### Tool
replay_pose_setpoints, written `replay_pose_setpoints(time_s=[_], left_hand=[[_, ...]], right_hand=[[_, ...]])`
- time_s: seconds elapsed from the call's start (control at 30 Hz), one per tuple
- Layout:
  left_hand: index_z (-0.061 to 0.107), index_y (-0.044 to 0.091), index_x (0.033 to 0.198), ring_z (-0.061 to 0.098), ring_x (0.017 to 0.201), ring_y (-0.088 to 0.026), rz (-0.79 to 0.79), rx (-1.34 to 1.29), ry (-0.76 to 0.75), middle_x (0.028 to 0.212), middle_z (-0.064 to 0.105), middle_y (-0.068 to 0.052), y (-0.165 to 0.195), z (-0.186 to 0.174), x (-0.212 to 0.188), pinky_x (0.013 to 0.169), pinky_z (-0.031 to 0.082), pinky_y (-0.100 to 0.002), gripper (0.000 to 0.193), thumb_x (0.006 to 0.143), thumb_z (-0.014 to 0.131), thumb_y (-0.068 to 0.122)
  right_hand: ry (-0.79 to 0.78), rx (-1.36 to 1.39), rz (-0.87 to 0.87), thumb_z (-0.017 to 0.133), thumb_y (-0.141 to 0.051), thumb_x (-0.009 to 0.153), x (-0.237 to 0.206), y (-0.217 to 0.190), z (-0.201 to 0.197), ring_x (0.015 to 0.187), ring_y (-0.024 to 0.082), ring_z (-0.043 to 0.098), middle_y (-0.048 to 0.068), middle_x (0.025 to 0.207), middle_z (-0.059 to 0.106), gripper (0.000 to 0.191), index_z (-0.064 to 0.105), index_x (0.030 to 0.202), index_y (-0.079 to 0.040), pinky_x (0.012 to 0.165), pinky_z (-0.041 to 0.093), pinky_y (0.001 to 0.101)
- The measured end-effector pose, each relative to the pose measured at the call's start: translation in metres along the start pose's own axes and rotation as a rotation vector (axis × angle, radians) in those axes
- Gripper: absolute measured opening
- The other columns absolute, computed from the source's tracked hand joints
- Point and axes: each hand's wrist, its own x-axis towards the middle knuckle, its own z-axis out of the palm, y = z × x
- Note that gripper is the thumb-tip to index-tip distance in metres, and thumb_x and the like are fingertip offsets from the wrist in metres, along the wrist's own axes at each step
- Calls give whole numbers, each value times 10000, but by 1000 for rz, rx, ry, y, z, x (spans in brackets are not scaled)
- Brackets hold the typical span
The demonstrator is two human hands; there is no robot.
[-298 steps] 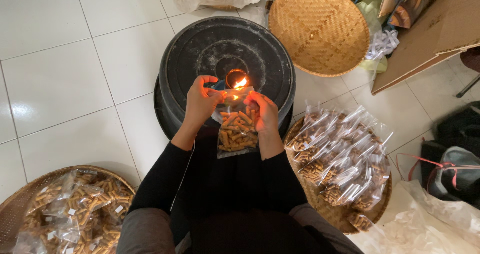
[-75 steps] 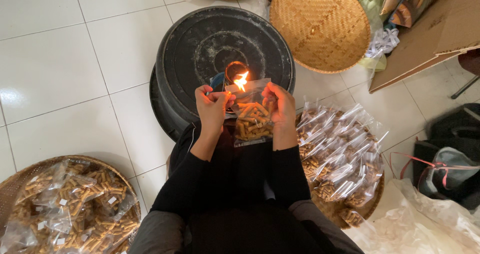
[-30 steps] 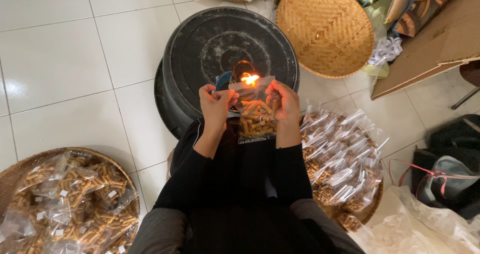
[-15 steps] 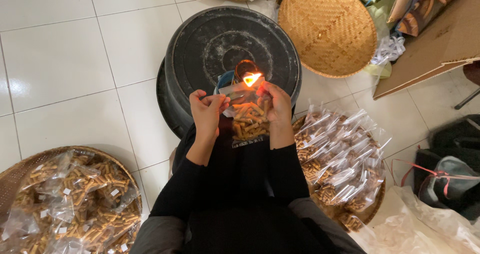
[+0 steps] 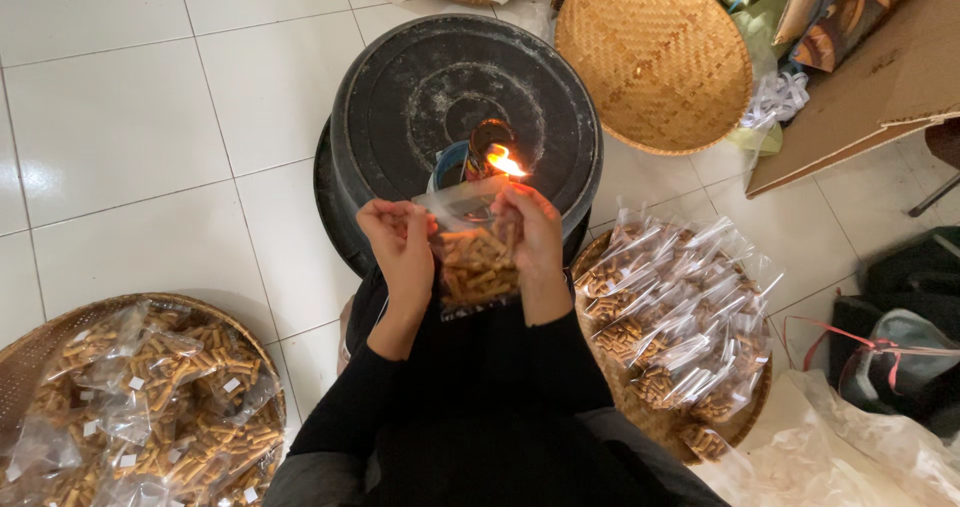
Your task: The person sits on the floor and heat-seals clear plastic bags filled with stick-shaped snacks by pressing each bag's opening against the flame of a small oil lamp. They take filled bags from a woven basket, seal each one, and place the sealed bag back onto the basket with other finished bags.
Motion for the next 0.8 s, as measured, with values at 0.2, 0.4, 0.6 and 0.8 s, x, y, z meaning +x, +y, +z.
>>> replay_pose_setpoints(time_s=[0.2, 0.4, 0.6, 0.8], left_hand=[[309, 49, 1285, 704, 980, -184, 9, 7, -115, 1148, 516, -60, 34, 1, -31, 867, 557, -287, 276, 1063, 467, 7], [331, 2, 1562, 611, 1206, -204, 11, -134, -423, 1171, 518, -70, 61, -10, -51, 1130, 502, -371, 644, 981, 594, -86], [693, -21, 1207, 688, 1093, -166, -129, 93, -549, 1250, 679, -115, 73, -12, -55, 949, 551, -292, 311, 909, 765, 24], [764, -20, 1023, 699, 946, -140, -91, 166, -528, 1045, 755, -97, 76, -9, -58, 841, 546, -256, 111, 937, 736, 44]], right_hand=[[-121, -40, -412, 653, -77, 1024, -88, 10, 15, 865, 152, 650, 68, 939, 675, 91, 612, 1097, -41, 799, 521, 277], [-186, 15, -549, 613, -65, 1057, -127, 0, 12, 924, 154, 621, 73, 1060, 615, 114, 541, 1144, -50, 844, 528, 306], [-283, 15, -510, 619, -79, 1080, -150, -9, 7, 936, 182, 623, 94, 1110, 588, 112, 534, 1147, -47, 838, 533, 326], [-415, 4, -409, 708, -178, 986, -159, -25, 7, 1038, 190, 644, 104, 1167, 608, 408, 523, 1316, -24, 919, 551, 329]])
